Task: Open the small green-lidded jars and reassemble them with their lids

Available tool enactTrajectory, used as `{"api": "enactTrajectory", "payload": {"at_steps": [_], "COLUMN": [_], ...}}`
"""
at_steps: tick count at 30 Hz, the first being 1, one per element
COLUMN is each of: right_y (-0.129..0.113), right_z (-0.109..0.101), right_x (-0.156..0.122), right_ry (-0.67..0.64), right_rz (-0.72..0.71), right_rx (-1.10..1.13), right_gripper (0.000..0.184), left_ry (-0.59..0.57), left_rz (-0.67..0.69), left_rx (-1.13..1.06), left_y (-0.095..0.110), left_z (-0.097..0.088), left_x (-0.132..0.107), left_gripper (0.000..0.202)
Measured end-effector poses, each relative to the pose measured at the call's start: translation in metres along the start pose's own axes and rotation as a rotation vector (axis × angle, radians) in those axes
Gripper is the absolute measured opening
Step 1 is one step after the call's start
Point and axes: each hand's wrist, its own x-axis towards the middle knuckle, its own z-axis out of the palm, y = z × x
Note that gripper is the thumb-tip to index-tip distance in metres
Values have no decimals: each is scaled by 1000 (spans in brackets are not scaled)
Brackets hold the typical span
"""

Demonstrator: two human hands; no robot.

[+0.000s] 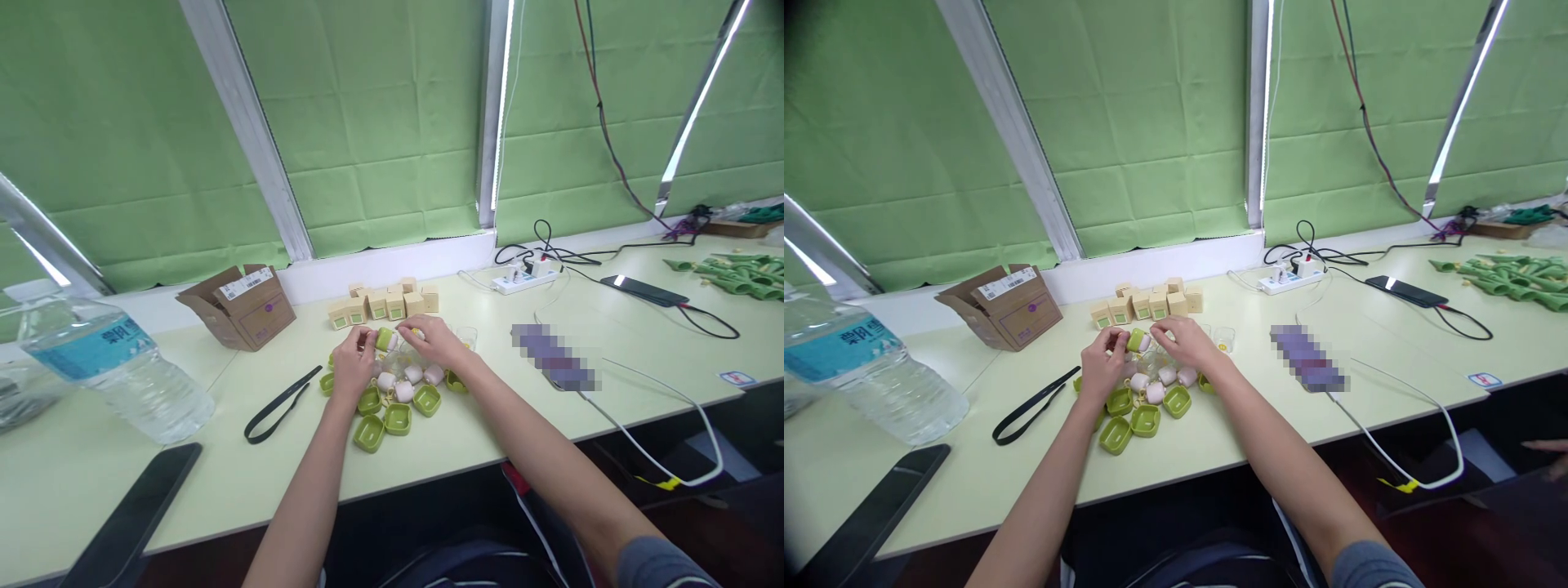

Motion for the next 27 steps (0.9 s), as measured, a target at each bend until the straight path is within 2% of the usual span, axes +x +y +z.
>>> {"api": "enactTrajectory", "payload": {"at_steps": [4,7,10,17,21,27], "right_y": [-14,-15,-15,-17,-17,-11], "right_z": [7,17,22,19,22,21], "right_x": [-6,-7,-7,-7,-5,-4], "right_ry": [-24,-33,-35,-4,1,92], "right_rz": [-5,37,66,104,85,48], "right_rx": [211,310,366,198,147,101], "right_gripper": [36,47,51,36,37,38], "left_ry": [56,86,103,121,98,19], "left_rz": [-13,5,19,78,115,106], "left_rx": [-17,-19,-17,38,66,10], "left_y": [-1,-1,1,6,7,7], "left_z": [-2,-3,-3,-2,-3,-5], "left_x": [0,1,0,-3,-4,-2], "left_gripper": [24,24,24,24,24,23]}}
